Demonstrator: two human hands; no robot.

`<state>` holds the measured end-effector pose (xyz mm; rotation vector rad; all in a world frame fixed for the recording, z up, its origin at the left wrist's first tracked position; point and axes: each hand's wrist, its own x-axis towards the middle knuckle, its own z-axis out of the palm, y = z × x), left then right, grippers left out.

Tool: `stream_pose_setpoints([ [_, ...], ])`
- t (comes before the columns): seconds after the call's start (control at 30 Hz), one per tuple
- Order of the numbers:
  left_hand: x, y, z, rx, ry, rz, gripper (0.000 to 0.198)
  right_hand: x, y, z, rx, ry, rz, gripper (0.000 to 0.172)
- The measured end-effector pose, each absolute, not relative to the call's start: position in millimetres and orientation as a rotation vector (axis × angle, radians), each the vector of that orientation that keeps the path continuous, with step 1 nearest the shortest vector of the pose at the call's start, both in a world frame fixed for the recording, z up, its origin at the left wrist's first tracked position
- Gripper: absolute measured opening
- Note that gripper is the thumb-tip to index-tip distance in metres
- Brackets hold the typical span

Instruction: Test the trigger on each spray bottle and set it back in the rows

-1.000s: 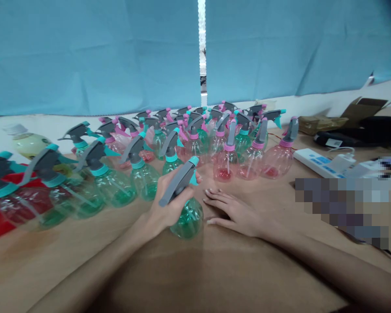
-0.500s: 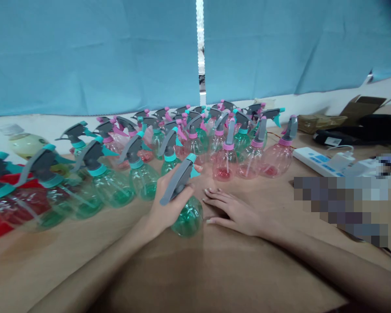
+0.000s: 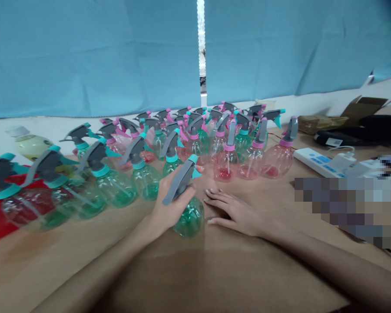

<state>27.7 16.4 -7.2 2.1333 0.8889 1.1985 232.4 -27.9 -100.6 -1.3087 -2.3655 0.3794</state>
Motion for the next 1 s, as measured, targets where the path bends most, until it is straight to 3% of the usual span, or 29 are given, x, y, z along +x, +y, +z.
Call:
stream_pose_setpoints([
  [0.13, 27.5, 17.4, -8.3, 2.127, 0.891, 1.189, 0.019, 232.5, -27.7, -101.0, -1.295, -2.361, 0.379, 0.066],
  [0.33, 27.6, 17.4, -8.2, 2.123, 0.925, 1.190, 0.005, 232.4, -28.5, -99.2, -1.319, -2.370, 0.392, 0.068],
  [1.0, 27.7, 18.7, -8.8, 2.125, 0.866, 1.211, 0.006, 232.5, -28.5, -100.3, -1.308, -2.354, 0.395, 0.067],
])
